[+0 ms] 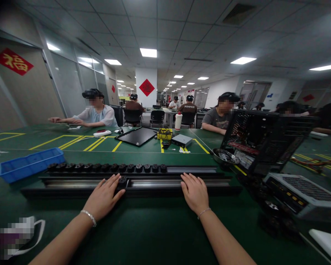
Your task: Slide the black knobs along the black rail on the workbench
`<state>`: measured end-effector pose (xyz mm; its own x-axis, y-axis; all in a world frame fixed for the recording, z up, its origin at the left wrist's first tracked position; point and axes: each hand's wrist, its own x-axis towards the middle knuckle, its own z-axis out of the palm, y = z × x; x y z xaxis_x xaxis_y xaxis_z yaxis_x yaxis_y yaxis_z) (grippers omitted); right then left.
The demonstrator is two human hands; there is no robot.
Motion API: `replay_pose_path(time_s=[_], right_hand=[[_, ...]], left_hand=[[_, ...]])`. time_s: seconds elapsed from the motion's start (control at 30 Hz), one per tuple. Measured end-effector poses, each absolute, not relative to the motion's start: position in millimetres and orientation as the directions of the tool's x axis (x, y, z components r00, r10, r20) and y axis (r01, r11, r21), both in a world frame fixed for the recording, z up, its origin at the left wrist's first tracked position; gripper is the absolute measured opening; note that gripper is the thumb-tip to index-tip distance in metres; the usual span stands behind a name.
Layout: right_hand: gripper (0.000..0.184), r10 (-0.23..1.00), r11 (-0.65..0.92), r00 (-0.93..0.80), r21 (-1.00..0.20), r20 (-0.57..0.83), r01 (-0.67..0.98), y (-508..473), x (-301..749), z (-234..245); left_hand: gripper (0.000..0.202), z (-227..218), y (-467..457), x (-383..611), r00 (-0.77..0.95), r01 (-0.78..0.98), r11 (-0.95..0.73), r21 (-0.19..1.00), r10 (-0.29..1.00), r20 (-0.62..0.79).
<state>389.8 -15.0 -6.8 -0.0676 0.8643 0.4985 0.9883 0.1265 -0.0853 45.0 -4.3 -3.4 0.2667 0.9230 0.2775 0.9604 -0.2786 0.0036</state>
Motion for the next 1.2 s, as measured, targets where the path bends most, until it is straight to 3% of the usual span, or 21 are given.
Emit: replay_pose_path(time_s=[0.4, 0.9, 1.2], right_hand=[[0.041, 0.880, -0.036, 0.103, -0.151, 0.463, 0.988, -16.8, 373.1, -4.2], [0.041, 0.875, 0.003, 0.079, -0.168, 0.478, 0.986, -18.2, 374.8, -6.0], [0.039, 0.871, 0.002, 0.092, -0.190, 0.483, 0.982, -17.7, 374.5, -8.2]], left_hand=[[0.063, -0.8, -5.4, 47.4, 0.260, 0.963, -0.267, -0.014, 0.924, 0.280], [0.064, -2.6, -2.3, 47.8, 0.249, 0.967, -0.256, -0.010, 0.930, 0.272], [0.064, -11.0, 3.2, 44.8, 0.314, 0.946, -0.324, -0.031, 0.882, 0.352]])
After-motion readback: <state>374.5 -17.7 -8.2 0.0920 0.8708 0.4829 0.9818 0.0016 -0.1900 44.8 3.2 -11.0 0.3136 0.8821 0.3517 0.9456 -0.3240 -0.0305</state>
